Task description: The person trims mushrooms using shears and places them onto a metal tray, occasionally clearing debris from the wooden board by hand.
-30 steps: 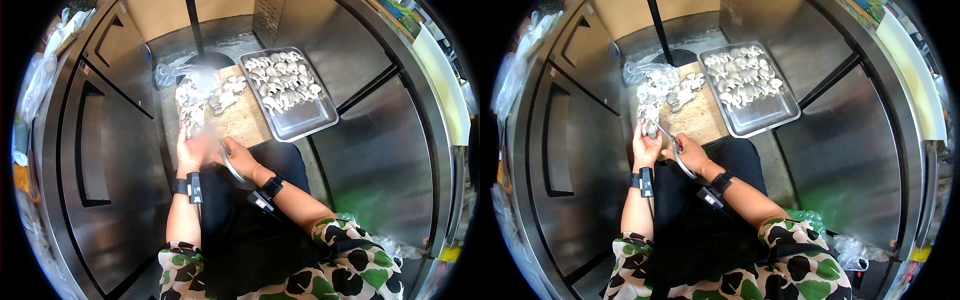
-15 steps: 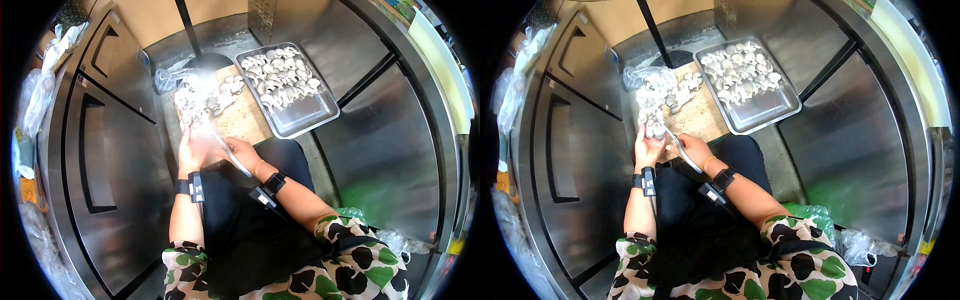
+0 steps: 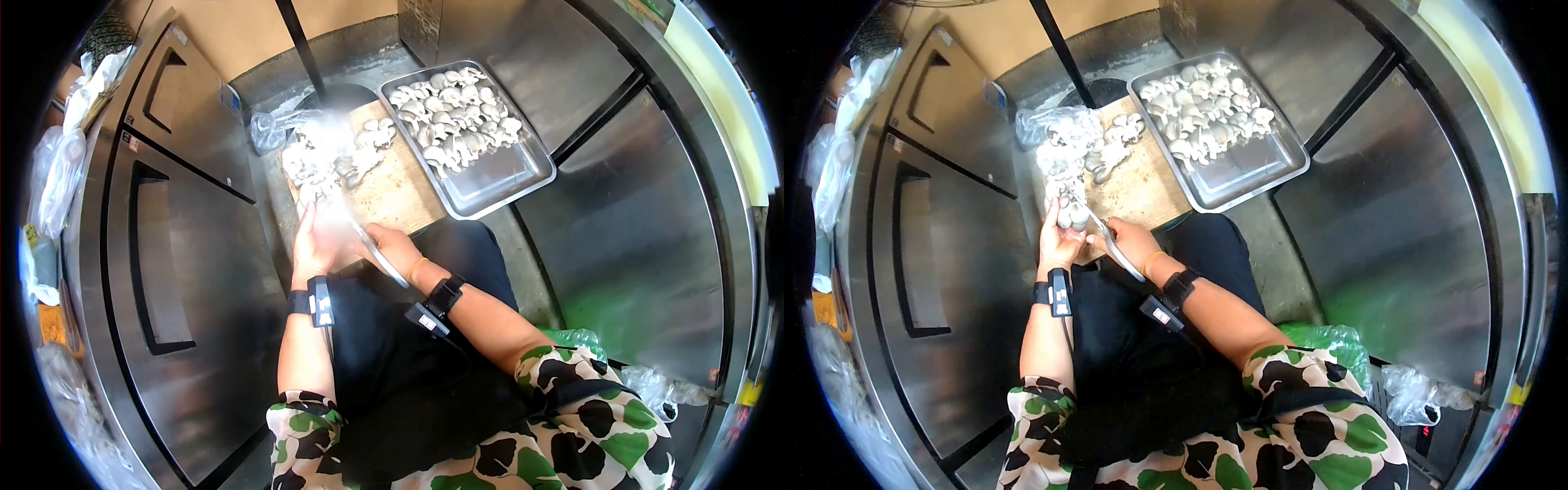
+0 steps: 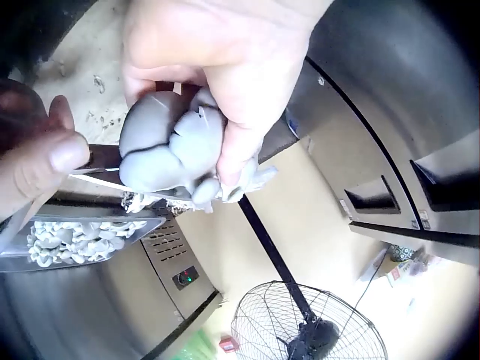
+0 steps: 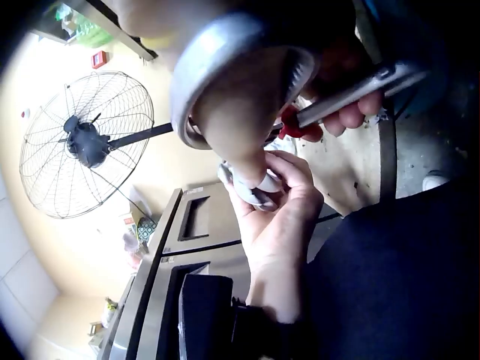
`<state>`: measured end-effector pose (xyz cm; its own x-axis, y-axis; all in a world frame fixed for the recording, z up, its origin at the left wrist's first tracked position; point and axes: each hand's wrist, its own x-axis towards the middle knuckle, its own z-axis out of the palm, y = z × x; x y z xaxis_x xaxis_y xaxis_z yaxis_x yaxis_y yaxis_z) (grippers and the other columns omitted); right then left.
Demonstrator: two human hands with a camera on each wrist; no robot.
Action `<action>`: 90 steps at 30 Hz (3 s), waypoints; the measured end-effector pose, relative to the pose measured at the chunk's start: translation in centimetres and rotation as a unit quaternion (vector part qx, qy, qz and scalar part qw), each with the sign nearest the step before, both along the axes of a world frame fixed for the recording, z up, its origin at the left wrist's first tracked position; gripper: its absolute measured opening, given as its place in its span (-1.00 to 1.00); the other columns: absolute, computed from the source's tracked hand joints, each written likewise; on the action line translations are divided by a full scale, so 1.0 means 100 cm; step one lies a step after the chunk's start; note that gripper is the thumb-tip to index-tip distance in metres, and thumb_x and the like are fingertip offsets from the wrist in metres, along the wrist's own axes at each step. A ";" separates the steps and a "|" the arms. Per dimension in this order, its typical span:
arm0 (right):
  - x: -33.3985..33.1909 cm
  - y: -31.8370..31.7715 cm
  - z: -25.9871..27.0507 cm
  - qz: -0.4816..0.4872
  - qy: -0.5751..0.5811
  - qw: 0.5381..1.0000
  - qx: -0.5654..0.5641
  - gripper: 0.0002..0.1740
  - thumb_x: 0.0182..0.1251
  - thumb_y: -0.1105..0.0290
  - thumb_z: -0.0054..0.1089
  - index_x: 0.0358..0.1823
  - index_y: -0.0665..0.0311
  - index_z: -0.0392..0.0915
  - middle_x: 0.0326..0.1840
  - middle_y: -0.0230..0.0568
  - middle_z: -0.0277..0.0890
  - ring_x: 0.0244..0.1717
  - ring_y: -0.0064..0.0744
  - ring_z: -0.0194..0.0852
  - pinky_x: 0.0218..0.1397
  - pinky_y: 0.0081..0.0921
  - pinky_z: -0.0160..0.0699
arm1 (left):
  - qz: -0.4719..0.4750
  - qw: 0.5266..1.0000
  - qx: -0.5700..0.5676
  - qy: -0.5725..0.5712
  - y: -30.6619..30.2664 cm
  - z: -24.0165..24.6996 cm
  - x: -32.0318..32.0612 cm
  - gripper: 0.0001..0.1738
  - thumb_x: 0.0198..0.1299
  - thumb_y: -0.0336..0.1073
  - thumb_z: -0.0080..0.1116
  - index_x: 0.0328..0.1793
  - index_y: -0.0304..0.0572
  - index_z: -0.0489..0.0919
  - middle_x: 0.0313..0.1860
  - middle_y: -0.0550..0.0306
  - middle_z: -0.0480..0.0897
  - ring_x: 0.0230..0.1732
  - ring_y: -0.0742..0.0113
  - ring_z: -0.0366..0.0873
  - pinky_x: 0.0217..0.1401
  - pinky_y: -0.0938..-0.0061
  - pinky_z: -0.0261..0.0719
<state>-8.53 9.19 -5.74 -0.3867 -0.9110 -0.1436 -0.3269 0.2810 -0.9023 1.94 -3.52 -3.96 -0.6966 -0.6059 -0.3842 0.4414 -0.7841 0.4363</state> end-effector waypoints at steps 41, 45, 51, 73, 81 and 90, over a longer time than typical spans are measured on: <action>-0.003 -0.011 -0.021 0.018 0.044 0.992 0.115 -0.67 0.10 0.11 0.14 -0.43 0.28 0.50 -0.60 -0.11 0.50 -0.55 -0.20 0.52 -0.46 -0.37 0.49 | -0.016 0.991 0.046 -0.128 -0.026 -0.037 0.005 -0.76 0.07 -0.19 0.29 -0.14 0.04 0.56 -0.21 0.32 0.64 -0.15 0.36 0.57 -0.09 0.39 0.53; -0.009 -0.011 -0.015 -0.040 0.189 0.973 0.129 -0.66 0.05 0.05 0.17 -0.37 0.19 0.53 -0.41 -0.03 0.56 -0.25 0.02 0.54 -0.16 -0.20 0.47 | 0.016 0.990 0.085 -0.116 -0.026 -0.033 0.010 -0.74 0.07 -0.20 0.29 -0.11 0.06 0.55 -0.18 0.32 0.63 -0.12 0.34 0.57 -0.11 0.38 0.55; -0.045 -0.027 0.000 -0.021 0.320 0.931 0.176 -0.72 0.01 0.34 0.11 -0.17 0.14 0.49 -0.15 0.02 0.49 -0.08 0.00 0.48 -0.05 -0.20 0.47 | 0.054 0.987 0.052 -0.142 -0.028 -0.026 0.015 -0.68 0.10 -0.16 0.26 -0.04 0.01 0.51 -0.14 0.19 0.60 -0.14 0.25 0.55 0.00 0.24 0.50; -0.061 -0.055 0.012 0.016 0.386 0.919 0.080 -0.81 0.10 0.41 0.06 -0.24 0.24 0.52 -0.19 -0.07 0.52 -0.12 -0.13 0.51 -0.08 -0.26 0.50 | 0.122 0.986 0.081 0.081 -0.072 -0.004 0.042 -0.67 0.14 -0.31 0.15 0.02 -0.27 0.47 0.00 -0.03 0.54 0.03 0.00 0.48 -0.16 0.45 0.65; -0.041 -0.093 0.051 0.038 -0.266 0.952 -0.146 -0.57 0.25 0.44 0.15 0.15 0.26 0.34 -0.19 -0.39 0.38 -0.42 -0.69 0.37 -0.36 -0.73 0.41 | 0.031 0.994 -0.103 -0.029 -0.070 0.019 0.007 -0.62 0.17 -0.32 0.09 0.12 -0.25 0.42 -0.03 0.09 0.56 -0.05 0.33 0.54 -0.09 0.46 0.56; -0.044 -0.126 0.052 0.054 -0.293 0.949 -0.100 -0.62 0.17 0.52 0.24 0.03 0.29 0.39 -0.32 -0.43 0.33 -0.53 -0.75 0.37 -0.48 -0.80 0.36 | -0.014 0.991 -0.129 -0.044 -0.079 0.019 -0.004 -0.52 0.11 -0.35 0.22 0.17 -0.24 0.39 -0.06 0.17 0.55 -0.06 0.40 0.49 0.02 0.49 0.44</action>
